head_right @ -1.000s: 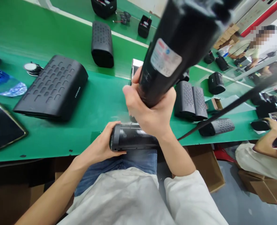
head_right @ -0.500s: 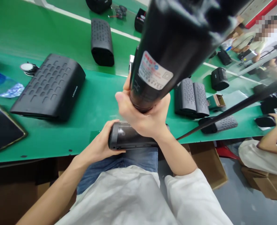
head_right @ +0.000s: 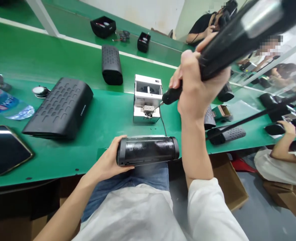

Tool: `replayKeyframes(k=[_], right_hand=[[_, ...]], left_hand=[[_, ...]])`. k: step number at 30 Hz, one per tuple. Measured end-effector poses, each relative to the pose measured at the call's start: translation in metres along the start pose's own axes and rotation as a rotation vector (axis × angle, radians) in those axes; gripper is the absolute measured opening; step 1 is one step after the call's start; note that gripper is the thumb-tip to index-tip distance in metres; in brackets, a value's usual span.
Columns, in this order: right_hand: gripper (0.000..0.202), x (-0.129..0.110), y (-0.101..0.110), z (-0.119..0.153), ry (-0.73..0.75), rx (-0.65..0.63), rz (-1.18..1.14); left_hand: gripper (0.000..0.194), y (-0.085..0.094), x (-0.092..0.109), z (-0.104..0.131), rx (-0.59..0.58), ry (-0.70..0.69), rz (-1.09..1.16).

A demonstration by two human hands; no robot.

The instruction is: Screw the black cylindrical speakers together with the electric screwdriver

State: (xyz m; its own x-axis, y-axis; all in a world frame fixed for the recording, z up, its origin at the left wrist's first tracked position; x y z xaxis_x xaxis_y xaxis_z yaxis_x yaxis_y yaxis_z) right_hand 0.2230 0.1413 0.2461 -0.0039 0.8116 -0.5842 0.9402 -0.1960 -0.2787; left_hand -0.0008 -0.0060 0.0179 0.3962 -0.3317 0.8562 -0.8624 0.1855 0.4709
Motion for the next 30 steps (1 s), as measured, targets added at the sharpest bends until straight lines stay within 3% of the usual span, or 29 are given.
replayKeyframes(k=[6, 13, 16, 18, 24, 30], right_hand=[[0.070, 0.058, -0.008, -0.001, -0.050, -0.069, 0.030], [0.060, 0.066, -0.016, 0.007, -0.148, -0.183, 0.039], [0.059, 0.055, -0.011, 0.009, -0.205, -0.188, 0.088], [0.053, 0.039, -0.005, 0.011, -0.163, -0.150, 0.096], [0.017, -0.023, 0.013, 0.016, -0.071, -0.137, -0.006], [0.022, -0.047, 0.026, 0.015, -0.113, -0.109, -0.079]], left_hand=[[0.110, 0.001, 0.001, 0.000, -0.013, 0.009, -0.006], [0.109, 0.000, 0.000, 0.000, -0.002, 0.017, -0.017], [0.107, 0.000, 0.001, 0.000, -0.002, 0.009, -0.016], [0.106, 0.000, 0.002, 0.000, 0.000, 0.007, -0.014], [0.105, 0.000, 0.000, 0.000, 0.006, 0.019, -0.020], [0.104, 0.000, -0.002, 0.001, 0.000, 0.021, -0.041]])
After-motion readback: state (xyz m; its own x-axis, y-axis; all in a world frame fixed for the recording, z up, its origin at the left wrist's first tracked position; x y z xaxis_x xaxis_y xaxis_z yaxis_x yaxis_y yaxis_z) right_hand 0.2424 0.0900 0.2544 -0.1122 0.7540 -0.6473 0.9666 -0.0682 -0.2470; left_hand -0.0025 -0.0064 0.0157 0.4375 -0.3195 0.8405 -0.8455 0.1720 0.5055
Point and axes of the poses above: each hand's wrist, its own z-axis away from the middle knuckle, its own y-axis out of the back of the hand, x = y × z, the point moved 1 cm from there along -z, towards the middle knuckle, and after that the axes turned 3 degrees about x, right-handed, at the moved point
